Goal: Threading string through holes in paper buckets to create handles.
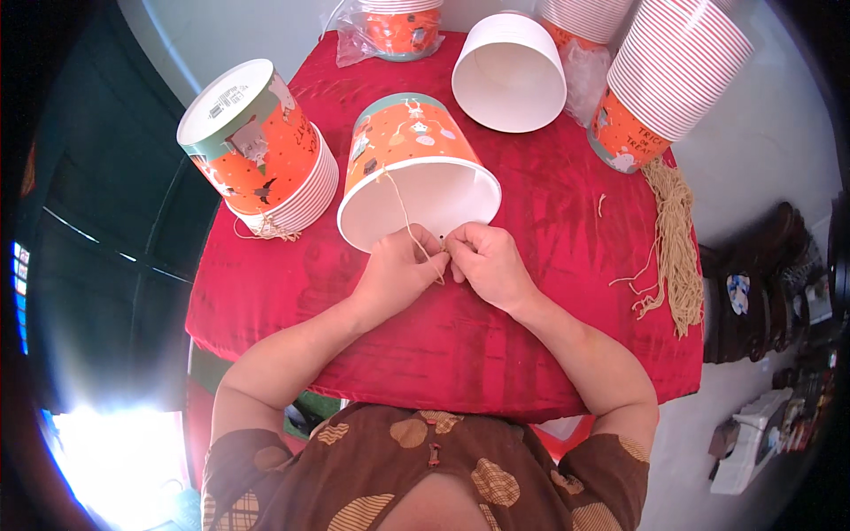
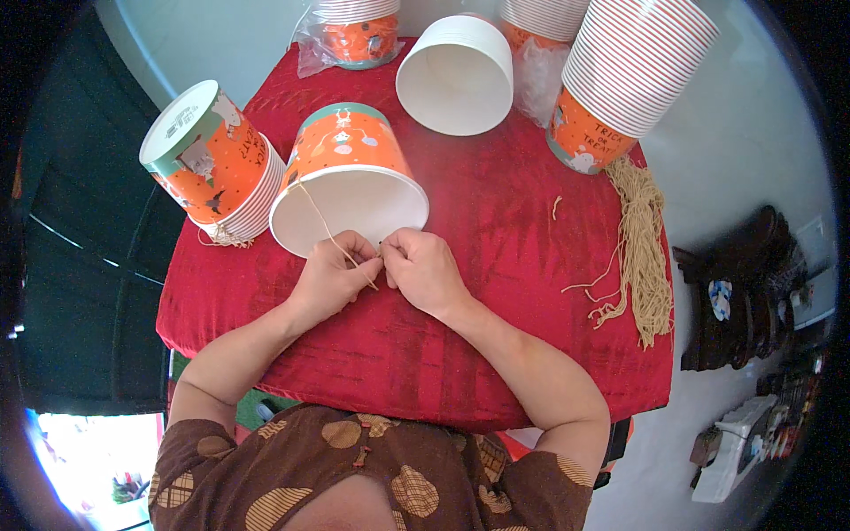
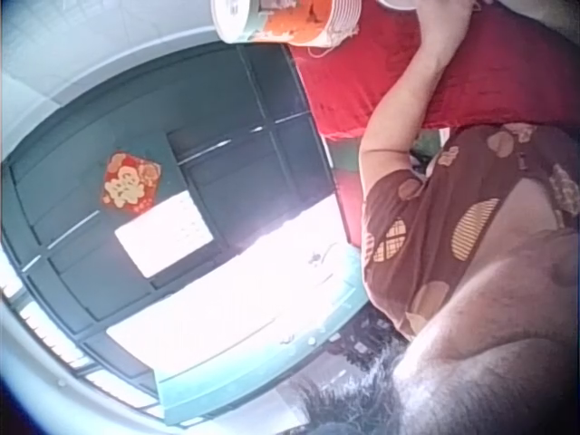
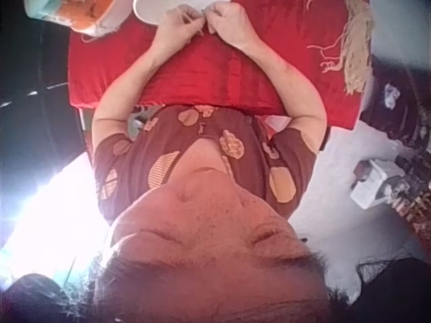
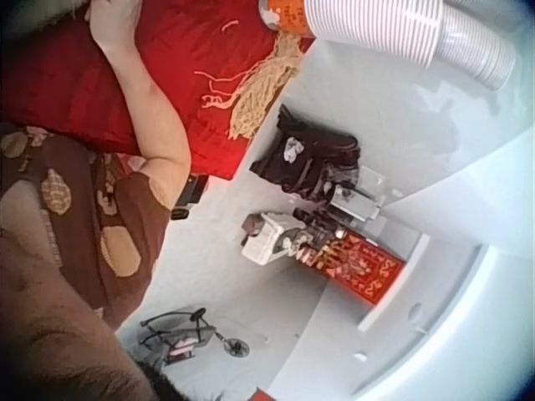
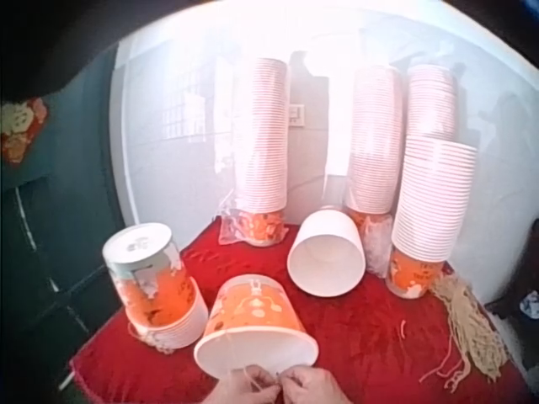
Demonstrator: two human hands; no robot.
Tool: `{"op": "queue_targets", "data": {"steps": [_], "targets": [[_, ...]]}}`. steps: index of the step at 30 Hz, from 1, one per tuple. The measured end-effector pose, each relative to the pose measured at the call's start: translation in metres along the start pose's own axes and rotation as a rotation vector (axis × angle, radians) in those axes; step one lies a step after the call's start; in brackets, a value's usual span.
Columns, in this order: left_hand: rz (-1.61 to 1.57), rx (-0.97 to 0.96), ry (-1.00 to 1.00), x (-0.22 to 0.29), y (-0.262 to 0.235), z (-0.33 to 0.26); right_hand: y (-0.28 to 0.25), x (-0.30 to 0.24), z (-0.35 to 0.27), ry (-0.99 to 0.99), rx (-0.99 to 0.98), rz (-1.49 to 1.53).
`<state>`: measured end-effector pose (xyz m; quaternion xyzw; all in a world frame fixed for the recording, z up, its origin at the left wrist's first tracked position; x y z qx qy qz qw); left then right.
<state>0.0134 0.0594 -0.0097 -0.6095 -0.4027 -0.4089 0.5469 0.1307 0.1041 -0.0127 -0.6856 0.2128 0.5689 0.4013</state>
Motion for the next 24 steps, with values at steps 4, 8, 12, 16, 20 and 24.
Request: {"op": "queue_targets", "data": {"steps": [4, 8, 12, 16, 20, 24], "targets": [[0.099, 0.082, 0.059, 0.003, -0.003, -0.001, 0.001, 0.001, 0.0, -0.015, 0.005, 0.036], [0.109, 0.054, 0.014, 0.0, -0.005, -0.001, 0.0, 0.0, 0.001, -0.025, 0.032, 0.021], [0.046, 0.007, -0.028, 0.0, -0.004, 0.0, -0.003, 0.0, 0.0, -0.042, 0.036, -0.017], [-0.036, -0.056, -0.096, -0.003, -0.003, -0.001, -0.001, -0.004, 0.0, -0.035, 0.02, -0.029], [-0.047, -0.074, -0.101, -0.001, -0.001, 0.0, -0.003, 0.0, 0.0, -0.037, 0.015, 0.015], [-0.071, -0.098, -0.122, -0.007, -0.002, -0.002, -0.002, -0.008, -0.002, -0.126, 0.008, -0.097]]}}
Point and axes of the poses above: each hand's wrist, its own z-axis towards the middle knuckle, its own y-axis out of the palm, x = y × z, the point moved 9 cm from there along z, towards the middle knuckle, and after that the axes turned 7 degrees about -x, right-handed, at the moved point
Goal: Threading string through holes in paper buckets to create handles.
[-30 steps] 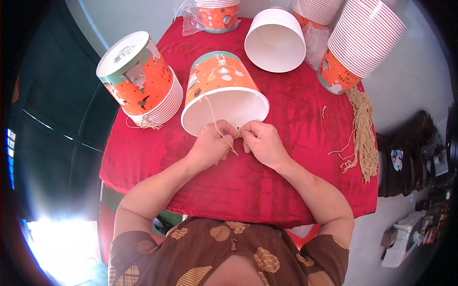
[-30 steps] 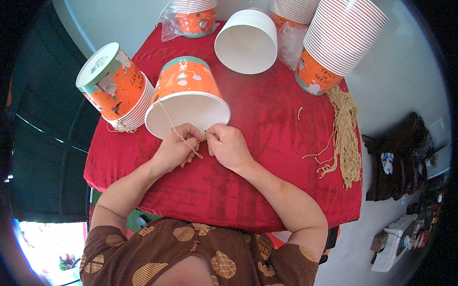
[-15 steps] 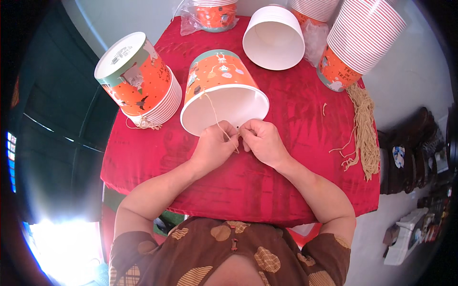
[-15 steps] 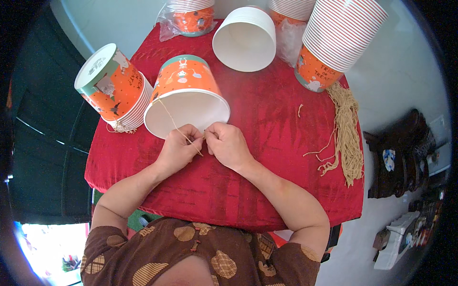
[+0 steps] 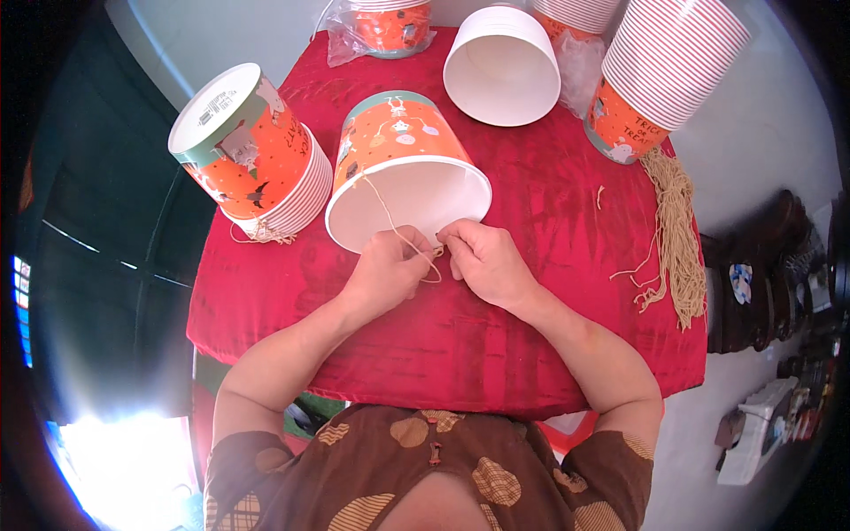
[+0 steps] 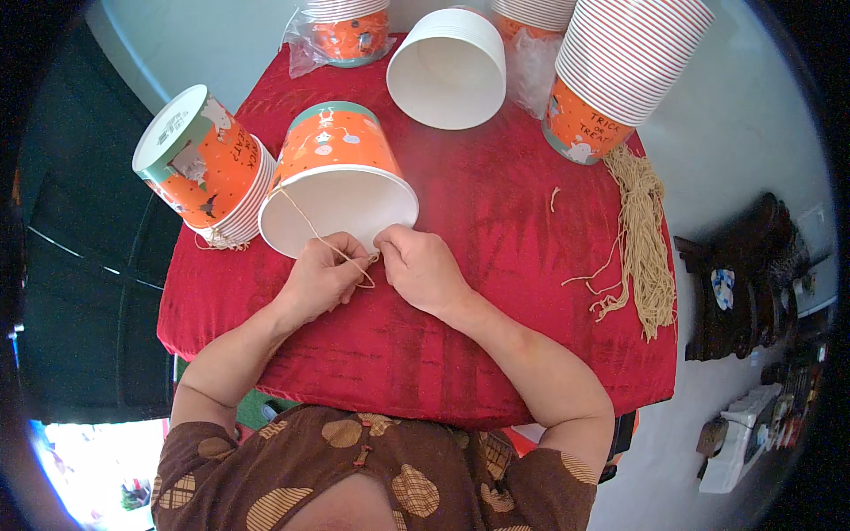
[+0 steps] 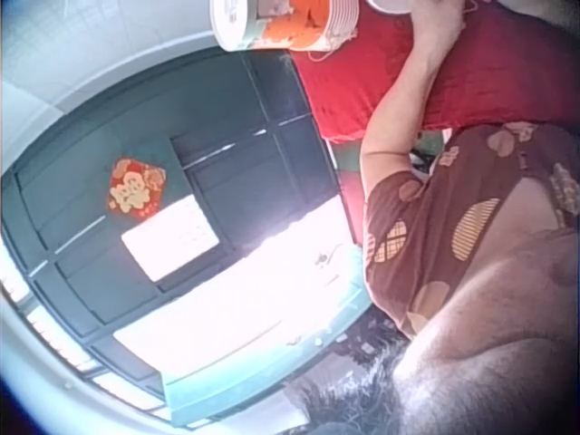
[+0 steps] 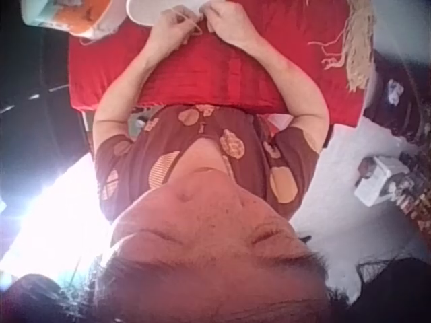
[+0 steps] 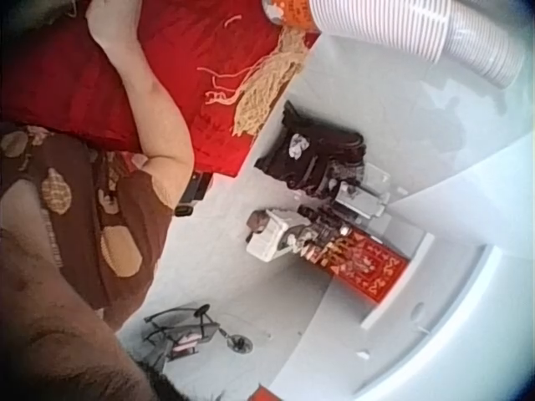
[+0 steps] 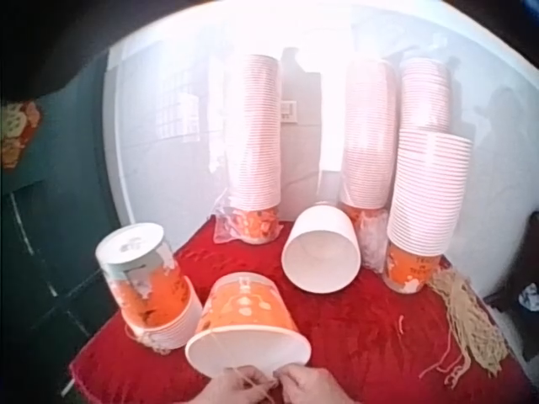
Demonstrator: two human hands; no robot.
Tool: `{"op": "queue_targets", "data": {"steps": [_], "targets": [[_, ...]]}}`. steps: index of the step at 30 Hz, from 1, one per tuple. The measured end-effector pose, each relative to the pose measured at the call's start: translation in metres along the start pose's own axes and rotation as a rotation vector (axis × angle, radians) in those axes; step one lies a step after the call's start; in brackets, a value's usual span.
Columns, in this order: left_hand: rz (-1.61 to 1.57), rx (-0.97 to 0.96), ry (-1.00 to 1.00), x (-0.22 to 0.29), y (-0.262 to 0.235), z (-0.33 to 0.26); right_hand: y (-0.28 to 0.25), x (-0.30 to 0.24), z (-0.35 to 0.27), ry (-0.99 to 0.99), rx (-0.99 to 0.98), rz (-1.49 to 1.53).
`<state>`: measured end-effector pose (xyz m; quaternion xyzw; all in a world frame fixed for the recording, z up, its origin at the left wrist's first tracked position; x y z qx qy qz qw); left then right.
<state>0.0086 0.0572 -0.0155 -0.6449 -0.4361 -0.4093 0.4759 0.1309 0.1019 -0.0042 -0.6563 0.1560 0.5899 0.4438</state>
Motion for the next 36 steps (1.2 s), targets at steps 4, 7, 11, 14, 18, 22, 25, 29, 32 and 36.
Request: {"op": "queue_targets", "data": {"steps": [4, 7, 11, 14, 18, 22, 25, 29, 32, 36], "targets": [[-0.038, -0.023, -0.054, 0.002, 0.002, -0.003, 0.001, -0.005, -0.001, -0.095, 0.003, -0.125], [-0.071, -0.036, -0.099, 0.001, 0.002, -0.004, 0.001, -0.003, 0.0, -0.095, -0.005, -0.132], [-0.113, -0.066, -0.125, -0.007, 0.001, -0.003, 0.001, -0.004, 0.0, -0.097, -0.019, -0.139], [-0.122, -0.067, -0.151, -0.004, 0.001, -0.005, -0.002, -0.009, -0.001, -0.157, 0.011, -0.198], [-0.22, -0.066, -0.163, -0.005, 0.001, -0.006, 0.003, -0.009, -0.001, -0.145, -0.032, -0.222], [-0.282, -0.099, -0.148, -0.008, 0.001, -0.006, 0.006, -0.012, -0.002, -0.159, -0.028, -0.266], [-0.281, -0.11, -0.149, -0.011, 0.002, -0.005, 0.007, -0.017, -0.004, -0.19, -0.001, -0.286], [-0.285, -0.121, -0.143, -0.009, 0.004, -0.005, 0.009, -0.019, -0.005, -0.191, -0.008, -0.33], [-0.307, -0.12, -0.151, -0.011, 0.005, -0.005, 0.009, -0.02, -0.006, -0.201, 0.017, -0.35], [-0.343, -0.128, -0.153, -0.011, 0.005, -0.004, 0.009, -0.024, -0.007, -0.254, 0.049, -0.418]]}}
Point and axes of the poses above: each hand's wrist, its own z-axis towards the middle knuckle, its own y-axis out of the palm, x = y × z, the point moved 9 cm from there along z, towards the middle knuckle, and after that the axes turned 7 degrees about -x, right-handed, at the moved point
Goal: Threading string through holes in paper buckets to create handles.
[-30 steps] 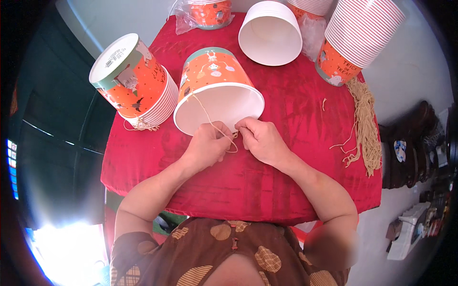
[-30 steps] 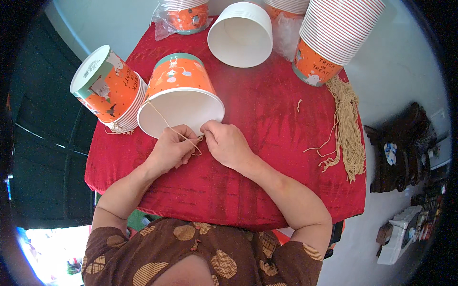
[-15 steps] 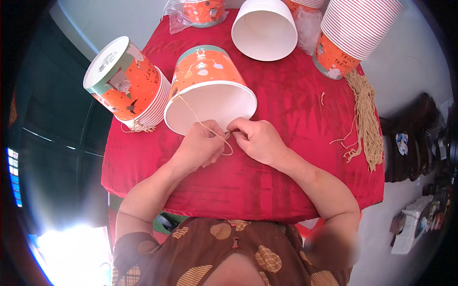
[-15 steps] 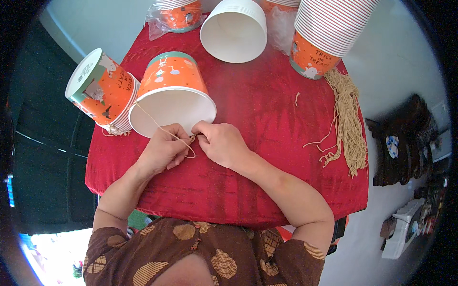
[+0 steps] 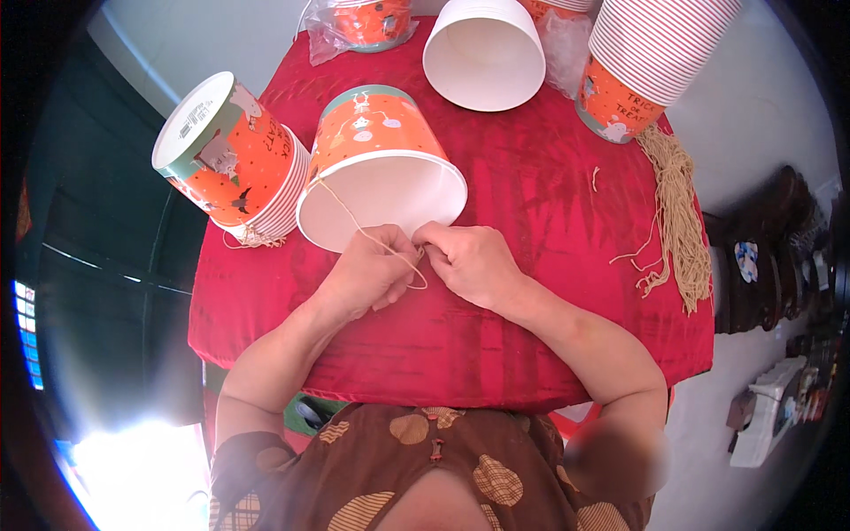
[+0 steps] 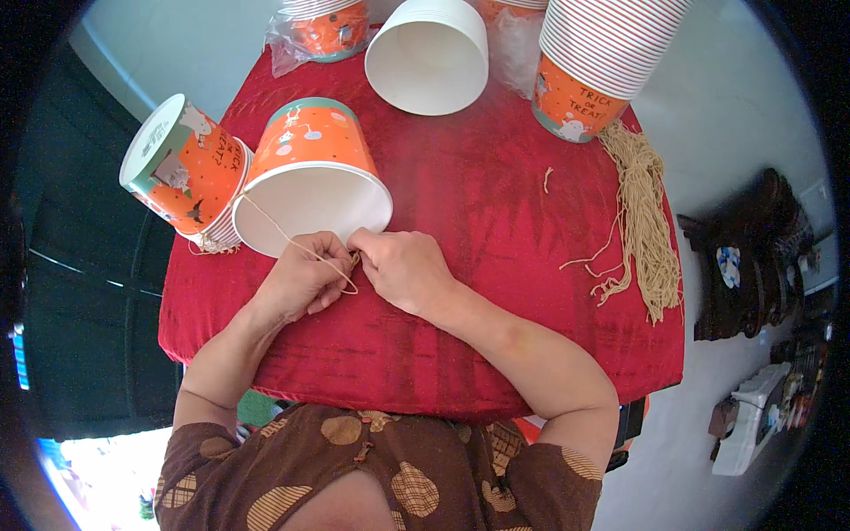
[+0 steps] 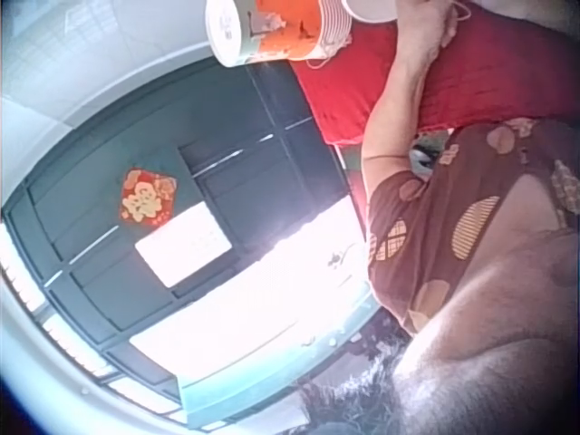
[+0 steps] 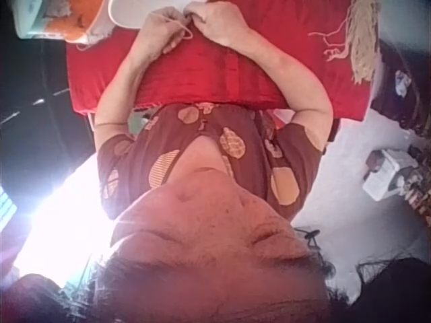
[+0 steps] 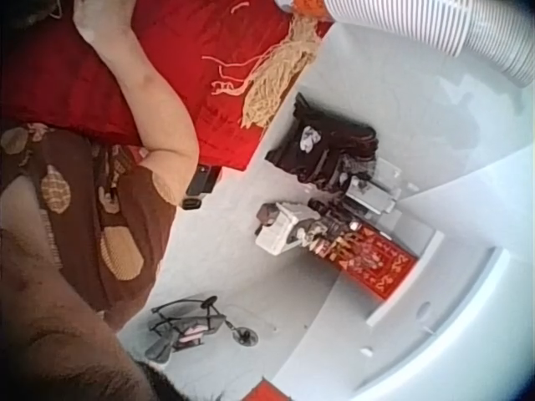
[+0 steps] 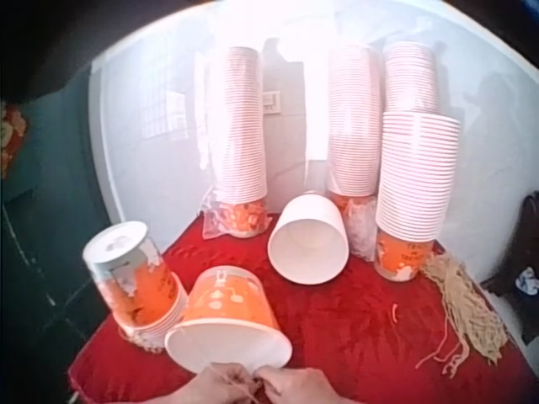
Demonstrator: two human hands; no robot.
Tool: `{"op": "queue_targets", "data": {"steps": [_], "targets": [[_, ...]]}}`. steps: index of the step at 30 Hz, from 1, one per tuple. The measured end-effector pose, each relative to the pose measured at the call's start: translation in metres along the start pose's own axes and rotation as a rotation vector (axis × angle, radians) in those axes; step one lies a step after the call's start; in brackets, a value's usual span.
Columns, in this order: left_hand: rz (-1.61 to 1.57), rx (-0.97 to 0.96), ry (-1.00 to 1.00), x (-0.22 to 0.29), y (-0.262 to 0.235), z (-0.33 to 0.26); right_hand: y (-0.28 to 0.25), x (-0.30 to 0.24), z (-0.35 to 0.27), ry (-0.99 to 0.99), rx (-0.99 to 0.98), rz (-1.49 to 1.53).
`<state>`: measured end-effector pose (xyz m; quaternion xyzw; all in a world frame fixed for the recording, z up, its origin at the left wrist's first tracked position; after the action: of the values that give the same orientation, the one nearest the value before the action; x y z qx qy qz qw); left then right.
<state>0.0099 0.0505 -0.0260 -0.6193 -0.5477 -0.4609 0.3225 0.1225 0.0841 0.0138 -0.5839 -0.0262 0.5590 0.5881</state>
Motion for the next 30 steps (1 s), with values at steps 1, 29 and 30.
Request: {"op": "queue_targets", "data": {"steps": [1, 29, 30], "targets": [[-0.009, -0.002, -0.007, -0.0004, 0.0001, 0.0003, -0.0001, -0.0005, 0.0, -0.007, 0.001, -0.008], [-0.053, -0.001, 0.023, 0.0046, -0.0023, -0.0017, 0.0022, -0.0009, 0.0029, -0.004, -0.066, -0.011], [-0.053, -0.002, 0.018, 0.0045, -0.0015, -0.0013, 0.0013, 0.0003, 0.002, -0.004, -0.061, -0.014]]}}
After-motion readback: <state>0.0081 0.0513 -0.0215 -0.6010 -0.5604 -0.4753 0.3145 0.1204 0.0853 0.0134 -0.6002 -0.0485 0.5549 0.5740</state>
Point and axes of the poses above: each hand's wrist, its own z-axis towards the middle knuckle, its own y-axis out of the palm, x = y × z, the point moved 9 cm from there along z, towards the middle knuckle, and after that the axes turned 7 degrees about -x, right-handed, at the moved point
